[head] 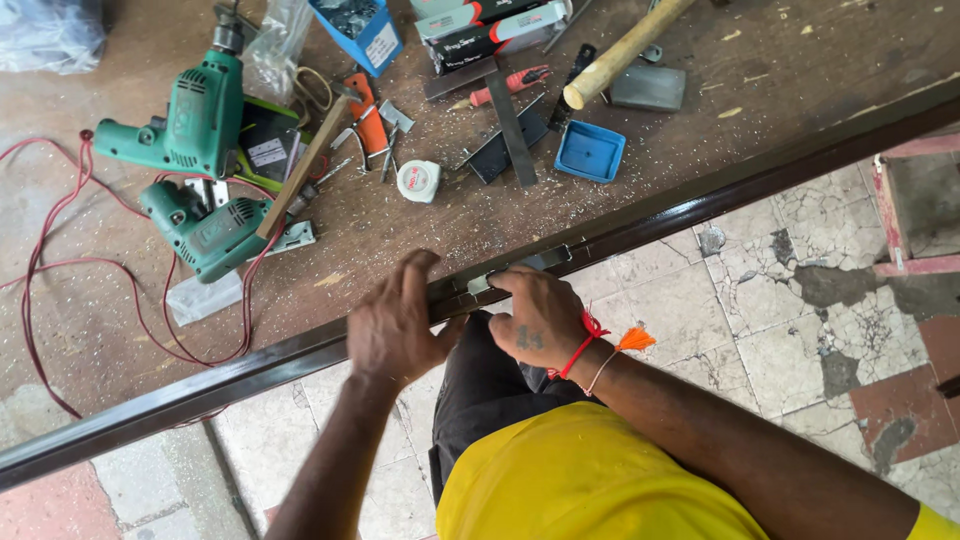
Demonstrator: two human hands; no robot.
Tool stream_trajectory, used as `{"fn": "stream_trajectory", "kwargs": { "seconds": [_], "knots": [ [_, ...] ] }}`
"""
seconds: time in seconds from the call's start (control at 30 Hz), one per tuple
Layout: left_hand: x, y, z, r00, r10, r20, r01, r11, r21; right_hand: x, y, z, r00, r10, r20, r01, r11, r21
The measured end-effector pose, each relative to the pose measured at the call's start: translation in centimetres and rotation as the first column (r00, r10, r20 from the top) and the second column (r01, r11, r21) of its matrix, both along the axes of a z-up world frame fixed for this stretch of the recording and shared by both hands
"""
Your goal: The person aligns a metal bracket on a long metal bar and uses a hammer to tap it into place. They then use a small metal file to smooth the edges of the bracket and bar, and finally use a small hammer to further adjust the fit.
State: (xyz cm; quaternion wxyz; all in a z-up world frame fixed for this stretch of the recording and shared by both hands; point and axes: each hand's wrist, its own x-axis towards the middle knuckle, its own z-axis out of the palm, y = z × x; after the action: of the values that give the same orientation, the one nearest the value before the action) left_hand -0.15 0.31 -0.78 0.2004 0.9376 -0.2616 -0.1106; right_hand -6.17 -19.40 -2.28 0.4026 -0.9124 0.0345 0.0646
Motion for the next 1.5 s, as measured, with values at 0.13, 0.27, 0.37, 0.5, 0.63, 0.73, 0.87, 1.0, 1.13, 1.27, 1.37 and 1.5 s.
{"fn": "stream_trajectory", "kwargs": {
  "seconds": [0.13, 0.27, 0.37, 0.5, 0.63, 0.73, 0.87, 1.0, 1.13, 1.27, 1.37, 1.5],
  "knots": [
    [0.3, 0.5, 0.7, 0.996, 0.04, -0.082, -0.01, 0.942, 0.337, -0.1, 0.8, 0.4, 0.999, -0.007, -0.042, 0.005, 1.0, -0.029],
    [0.4, -0.1, 0.8, 0.999, 0.014, -0.048, 0.004, 0.937, 0.349, 0.2, 0.9, 0.2, 1.0, -0.02, -0.012, 0.02, 1.0, 0.005],
    [0.4, 0.2, 0.7, 0.997, -0.008, -0.082, 0.041, 0.914, 0.405, 0.1, 1.4, -0.3, 0.997, -0.036, 0.069, 0.034, 0.999, 0.036],
    [0.7, 0.0, -0.3, 0.999, -0.033, -0.013, 0.036, 0.948, 0.318, 0.0, 1.6, -0.9, 0.996, -0.068, 0.051, 0.069, 0.998, 0.0],
    [-0.1, 0.5, 0.4, 1.0, -0.026, -0.001, 0.025, 0.951, 0.308, -0.5, 1.7, -0.4, 0.998, -0.051, 0.03, 0.05, 0.999, 0.015],
    [0.4, -0.1, 0.6, 1.0, -0.014, 0.006, 0.012, 0.955, 0.296, 0.2, 0.2, -0.1, 1.0, -0.005, 0.03, 0.005, 1.0, 0.011],
    [0.0, 0.0, 0.8, 0.999, -0.006, 0.051, -0.009, 0.958, 0.286, -0.4, -0.3, 0.6, 0.984, -0.05, 0.171, 0.055, 0.998, -0.025],
    [-0.1, -0.4, 1.3, 1.0, 0.02, 0.017, -0.023, 0.97, 0.243, -0.5, -2.1, 2.1, 0.95, -0.07, 0.304, 0.087, 0.995, -0.042],
    [0.1, -0.6, 1.8, 0.999, 0.027, -0.046, -0.012, 0.955, 0.297, 2.5, -3.7, 2.1, 0.786, 0.165, 0.596, -0.049, 0.977, -0.206],
    [-0.3, -0.7, 1.9, 1.0, -0.005, 0.02, -0.001, 0.963, 0.269, 5.0, -3.8, 0.3, 0.832, 0.419, 0.362, -0.343, 0.903, -0.257],
    [-0.4, -0.6, 1.6, 1.0, 0.012, 0.028, -0.019, 0.958, 0.286, 6.1, -3.8, -0.7, 0.766, 0.555, 0.324, -0.427, 0.817, -0.388],
    [-0.6, -0.3, 1.2, 1.0, 0.011, 0.003, -0.012, 0.951, 0.31, 6.6, -3.8, -0.7, 0.732, 0.615, 0.292, -0.498, 0.776, -0.386]
  ]
}}
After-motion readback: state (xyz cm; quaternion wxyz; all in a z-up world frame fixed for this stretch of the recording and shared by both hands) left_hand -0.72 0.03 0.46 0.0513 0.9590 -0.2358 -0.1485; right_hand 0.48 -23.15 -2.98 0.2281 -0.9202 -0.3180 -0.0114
